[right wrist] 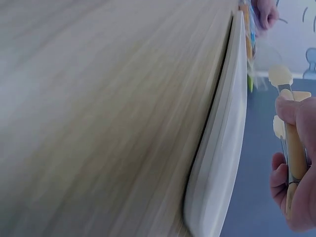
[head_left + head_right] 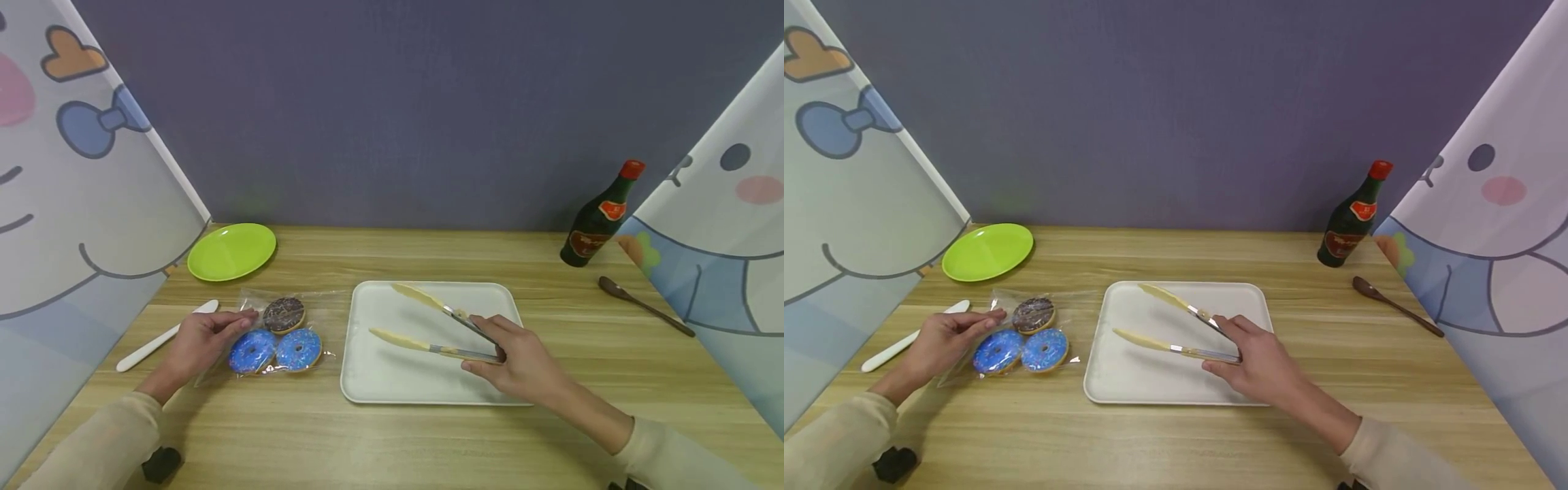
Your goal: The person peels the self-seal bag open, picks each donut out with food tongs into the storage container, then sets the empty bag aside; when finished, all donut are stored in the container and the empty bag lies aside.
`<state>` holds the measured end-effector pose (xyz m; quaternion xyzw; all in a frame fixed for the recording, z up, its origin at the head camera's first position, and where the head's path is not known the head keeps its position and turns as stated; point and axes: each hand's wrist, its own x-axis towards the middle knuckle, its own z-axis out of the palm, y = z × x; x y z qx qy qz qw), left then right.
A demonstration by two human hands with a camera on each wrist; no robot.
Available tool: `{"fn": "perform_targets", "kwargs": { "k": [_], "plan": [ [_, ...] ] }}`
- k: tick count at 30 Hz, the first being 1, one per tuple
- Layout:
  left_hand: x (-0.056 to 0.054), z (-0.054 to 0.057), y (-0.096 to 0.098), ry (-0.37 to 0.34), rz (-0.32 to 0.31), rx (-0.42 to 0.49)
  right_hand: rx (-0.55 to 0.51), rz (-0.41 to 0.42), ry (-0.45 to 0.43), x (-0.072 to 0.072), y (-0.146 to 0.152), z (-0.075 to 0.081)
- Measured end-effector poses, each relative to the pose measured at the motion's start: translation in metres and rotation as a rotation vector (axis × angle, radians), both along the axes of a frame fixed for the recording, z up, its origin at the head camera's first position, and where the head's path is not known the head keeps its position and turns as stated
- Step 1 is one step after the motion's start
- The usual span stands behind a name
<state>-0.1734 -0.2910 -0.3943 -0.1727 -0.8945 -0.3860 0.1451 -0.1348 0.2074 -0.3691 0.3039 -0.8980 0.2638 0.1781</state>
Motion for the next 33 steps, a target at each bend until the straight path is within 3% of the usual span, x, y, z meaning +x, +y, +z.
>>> {"fn": "perform_targets", "kwargs": {
  "k": [6, 17, 33],
  "plan": [
    [-0.001, 0.0, 0.0, -0.012, -0.005, 0.015, -0.009, 0.035, -0.042, -0.004, -0.021, 0.0],
    [0.001, 0.001, 0.0, -0.012, 0.004, 0.005, 0.113, 0.007, -0.028, -0.012, -0.048, 0.0],
    [-0.001, -0.002, 0.001, 0.007, -0.003, 0.006, 0.161, 0.054, 0.016, -0.01, -0.053, -0.003]
  ]
}}
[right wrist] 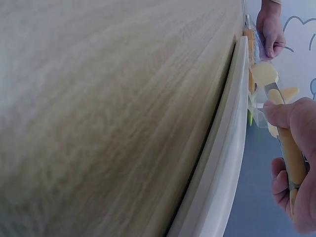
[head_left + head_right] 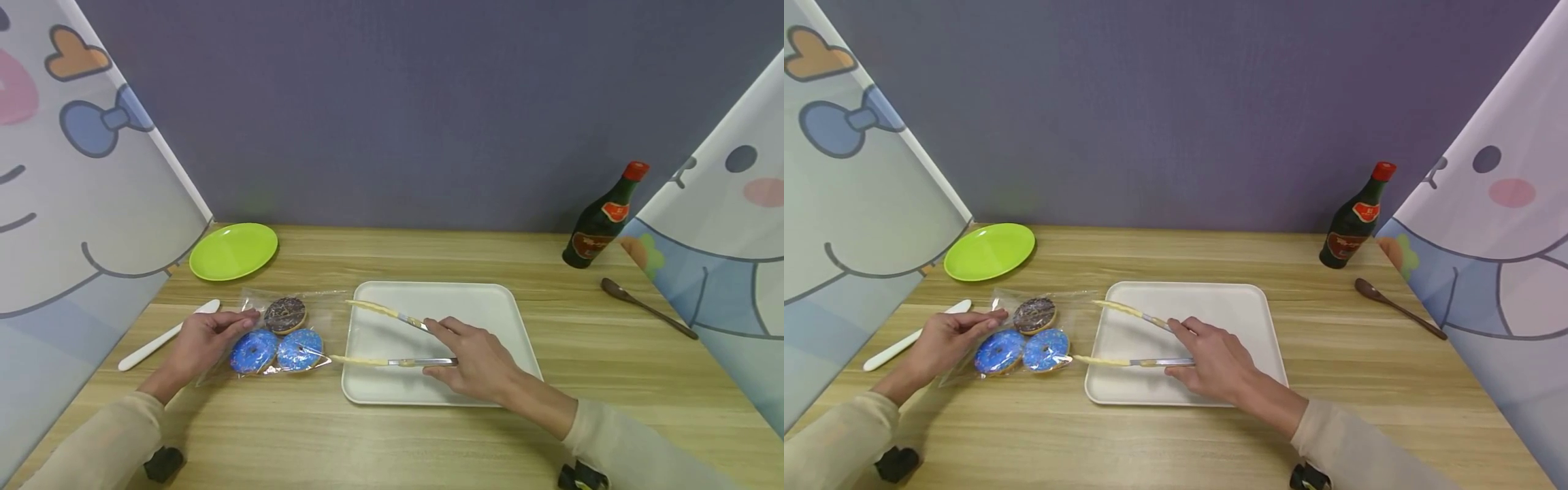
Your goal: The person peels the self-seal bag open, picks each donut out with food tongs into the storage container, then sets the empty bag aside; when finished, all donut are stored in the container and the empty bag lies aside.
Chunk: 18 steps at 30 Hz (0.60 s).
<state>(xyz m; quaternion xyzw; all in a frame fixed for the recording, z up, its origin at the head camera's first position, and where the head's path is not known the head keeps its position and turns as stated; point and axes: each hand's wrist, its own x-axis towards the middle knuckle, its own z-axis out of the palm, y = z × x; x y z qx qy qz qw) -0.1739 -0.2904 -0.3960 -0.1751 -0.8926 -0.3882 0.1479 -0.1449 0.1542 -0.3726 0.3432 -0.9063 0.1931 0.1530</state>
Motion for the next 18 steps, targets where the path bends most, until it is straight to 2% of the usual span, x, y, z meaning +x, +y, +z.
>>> {"fn": "perform_targets", "kwargs": {
  "k": [7, 13, 18],
  "plan": [
    [0.002, 0.001, 0.003, 0.013, 0.008, 0.02, -0.011, 0.051, -0.006, -0.002, -0.001, -0.001],
    [0.002, 0.001, 0.003, 0.04, 0.014, 0.013, 0.035, 0.089, 0.005, -0.008, -0.011, 0.003],
    [0.002, 0.002, 0.004, 0.032, 0.016, 0.001, 0.071, 0.104, -0.05, -0.015, -0.014, 0.009]
  ]
}}
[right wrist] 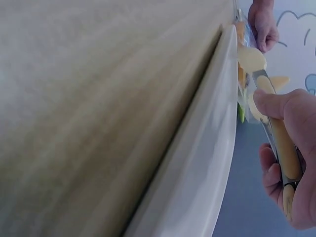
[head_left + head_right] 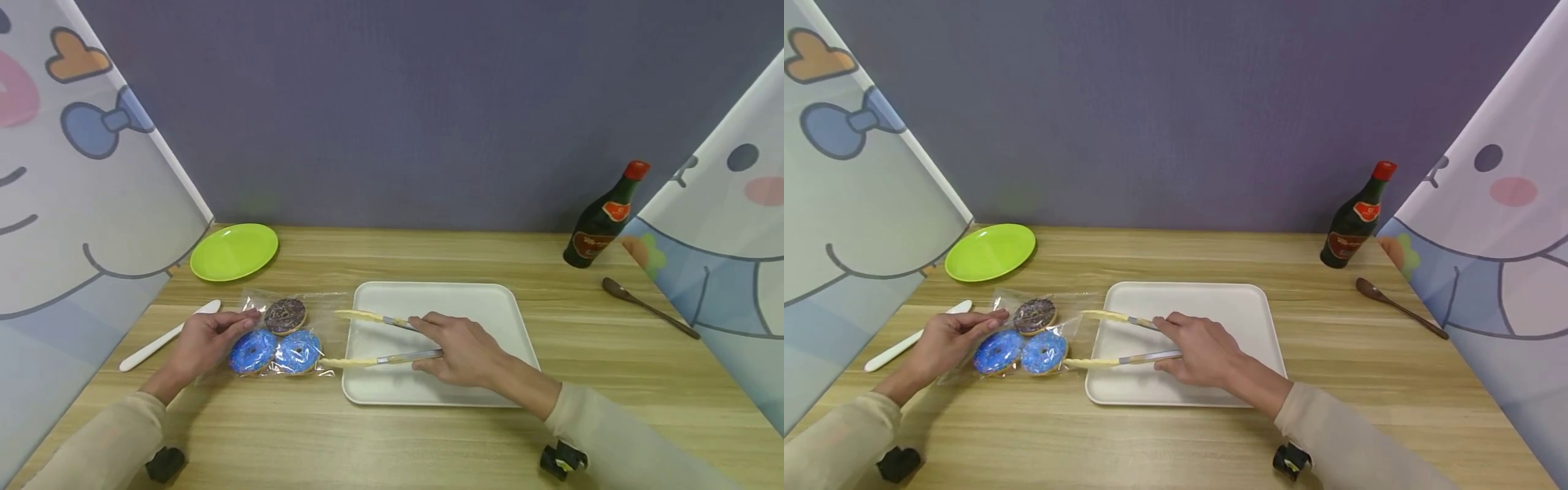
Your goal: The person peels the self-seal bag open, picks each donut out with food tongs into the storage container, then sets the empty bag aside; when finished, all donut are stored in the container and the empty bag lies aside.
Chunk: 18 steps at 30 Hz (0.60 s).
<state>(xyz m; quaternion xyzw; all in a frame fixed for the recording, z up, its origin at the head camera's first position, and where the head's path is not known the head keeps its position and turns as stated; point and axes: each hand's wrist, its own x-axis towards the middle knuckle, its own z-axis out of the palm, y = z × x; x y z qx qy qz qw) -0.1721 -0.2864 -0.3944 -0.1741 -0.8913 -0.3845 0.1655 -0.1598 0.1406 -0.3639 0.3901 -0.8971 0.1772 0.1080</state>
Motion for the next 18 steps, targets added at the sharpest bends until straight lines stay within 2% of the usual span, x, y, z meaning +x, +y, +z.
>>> {"fn": "perform_targets", "kwargs": {
  "k": [8, 18],
  "plan": [
    [0.0, 0.002, 0.0, 0.018, -0.005, 0.007, -0.011, -0.008, -0.055, -0.006, 0.005, 0.0],
    [0.0, 0.001, 0.0, -0.039, 0.01, -0.005, 0.014, 0.037, -0.127, -0.011, 0.001, 0.0]
  ]
}}
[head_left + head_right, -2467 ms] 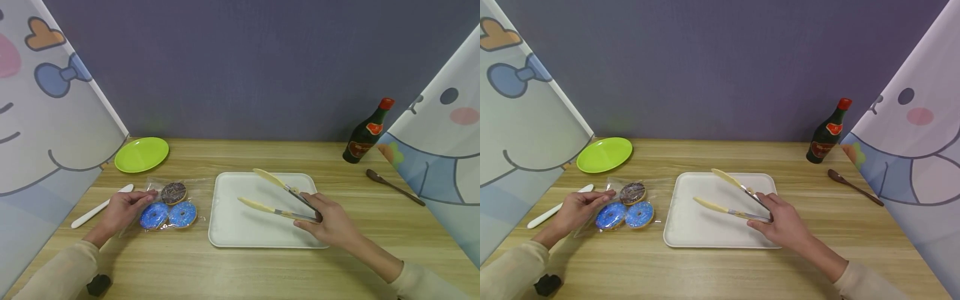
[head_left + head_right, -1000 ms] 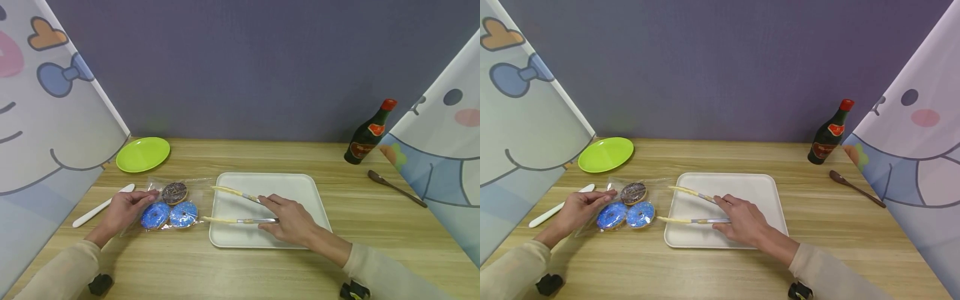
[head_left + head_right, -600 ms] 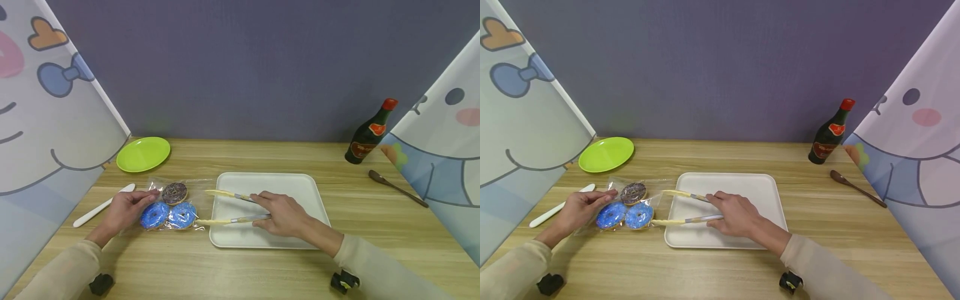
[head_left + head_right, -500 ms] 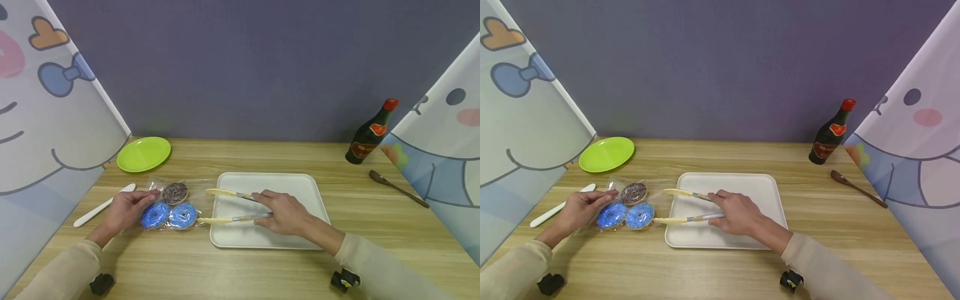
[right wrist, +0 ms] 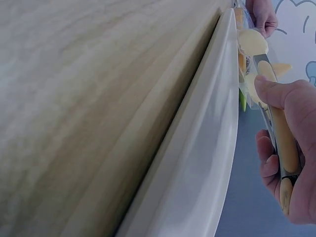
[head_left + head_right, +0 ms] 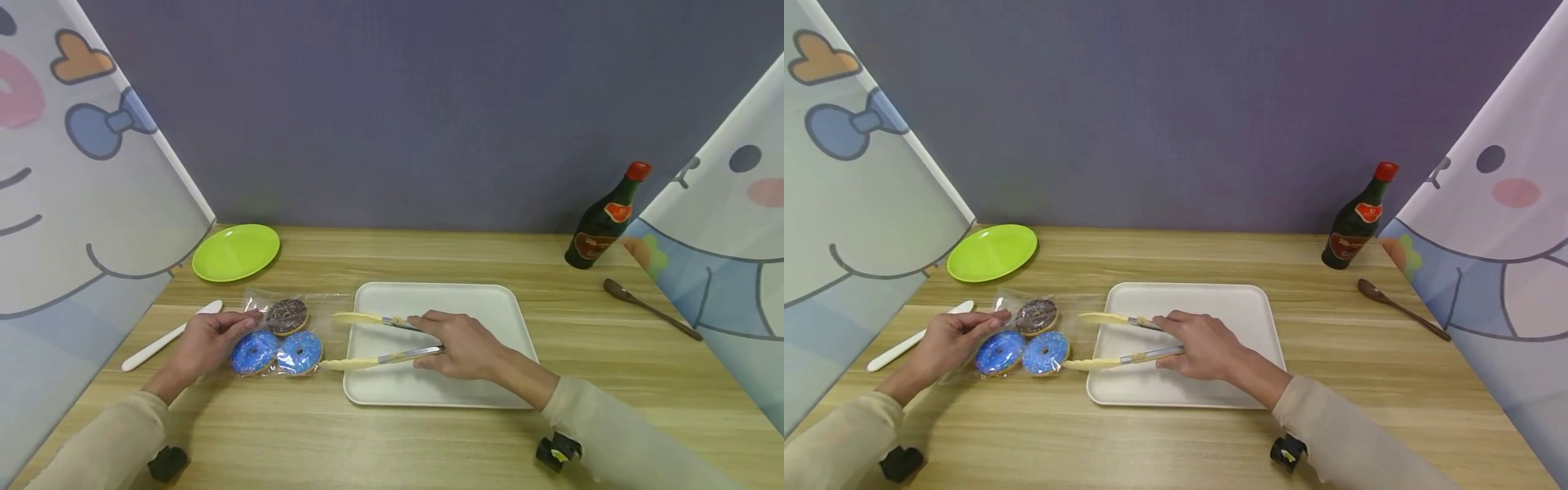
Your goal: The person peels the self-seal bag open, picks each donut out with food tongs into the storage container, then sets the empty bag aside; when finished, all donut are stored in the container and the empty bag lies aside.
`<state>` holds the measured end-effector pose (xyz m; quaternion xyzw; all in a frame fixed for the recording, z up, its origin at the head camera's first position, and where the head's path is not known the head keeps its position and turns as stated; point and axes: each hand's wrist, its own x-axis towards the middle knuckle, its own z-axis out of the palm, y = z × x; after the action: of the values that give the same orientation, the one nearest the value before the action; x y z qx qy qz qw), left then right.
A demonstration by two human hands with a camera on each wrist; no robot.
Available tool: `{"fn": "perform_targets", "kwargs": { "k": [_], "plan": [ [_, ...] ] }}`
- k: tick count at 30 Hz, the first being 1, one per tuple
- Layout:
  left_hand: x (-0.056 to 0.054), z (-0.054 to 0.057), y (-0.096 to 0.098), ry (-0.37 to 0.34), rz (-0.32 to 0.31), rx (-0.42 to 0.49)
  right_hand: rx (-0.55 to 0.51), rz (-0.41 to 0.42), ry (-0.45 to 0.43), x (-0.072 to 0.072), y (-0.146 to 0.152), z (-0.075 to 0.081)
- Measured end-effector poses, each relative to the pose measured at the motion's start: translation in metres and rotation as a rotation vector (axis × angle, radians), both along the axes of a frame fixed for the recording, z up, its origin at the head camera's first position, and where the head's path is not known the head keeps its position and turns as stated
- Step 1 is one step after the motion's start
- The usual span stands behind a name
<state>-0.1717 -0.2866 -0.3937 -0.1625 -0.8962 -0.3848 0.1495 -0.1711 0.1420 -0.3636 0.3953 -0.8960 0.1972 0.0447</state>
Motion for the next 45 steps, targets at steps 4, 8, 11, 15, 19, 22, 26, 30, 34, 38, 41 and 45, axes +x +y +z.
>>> {"fn": "perform_targets", "kwargs": {
  "k": [4, 8, 11, 15, 19, 22, 26, 30, 34, 38, 41, 45],
  "plan": [
    [-0.001, 0.0, -0.001, -0.003, -0.006, 0.002, 0.017, 0.025, -0.014, -0.005, -0.004, 0.002],
    [-0.002, -0.001, -0.001, 0.003, -0.014, 0.009, 0.032, 0.046, -0.035, -0.011, -0.007, 0.002],
    [-0.002, -0.001, -0.001, 0.002, -0.018, 0.016, 0.037, 0.045, -0.047, -0.016, -0.007, 0.002],
    [-0.002, -0.002, 0.0, -0.002, -0.013, 0.016, 0.041, 0.04, -0.044, -0.02, -0.005, 0.003],
    [-0.002, -0.001, 0.001, -0.007, -0.009, 0.012, 0.043, 0.057, -0.048, -0.022, -0.005, 0.002],
    [-0.002, 0.0, 0.001, -0.019, -0.012, 0.011, 0.043, 0.08, -0.061, -0.023, -0.007, 0.002],
    [-0.002, 0.0, 0.001, -0.021, -0.013, 0.02, 0.049, 0.102, -0.064, -0.024, -0.012, 0.001],
    [-0.002, -0.001, 0.002, -0.01, -0.012, 0.026, 0.065, 0.118, -0.05, -0.024, -0.017, 0.0],
    [-0.002, -0.002, 0.001, -0.009, -0.011, 0.021, 0.076, 0.137, -0.032, -0.025, -0.019, 0.0],
    [-0.003, -0.002, 0.001, -0.003, -0.018, 0.026, 0.078, 0.148, -0.022, -0.026, -0.02, 0.002],
    [-0.003, -0.002, 0.001, -0.004, -0.02, 0.03, 0.079, 0.153, -0.023, -0.027, -0.02, 0.003],
    [-0.003, -0.002, 0.001, -0.015, -0.019, 0.024, 0.09, 0.159, -0.033, -0.028, -0.022, 0.003]
  ]
}}
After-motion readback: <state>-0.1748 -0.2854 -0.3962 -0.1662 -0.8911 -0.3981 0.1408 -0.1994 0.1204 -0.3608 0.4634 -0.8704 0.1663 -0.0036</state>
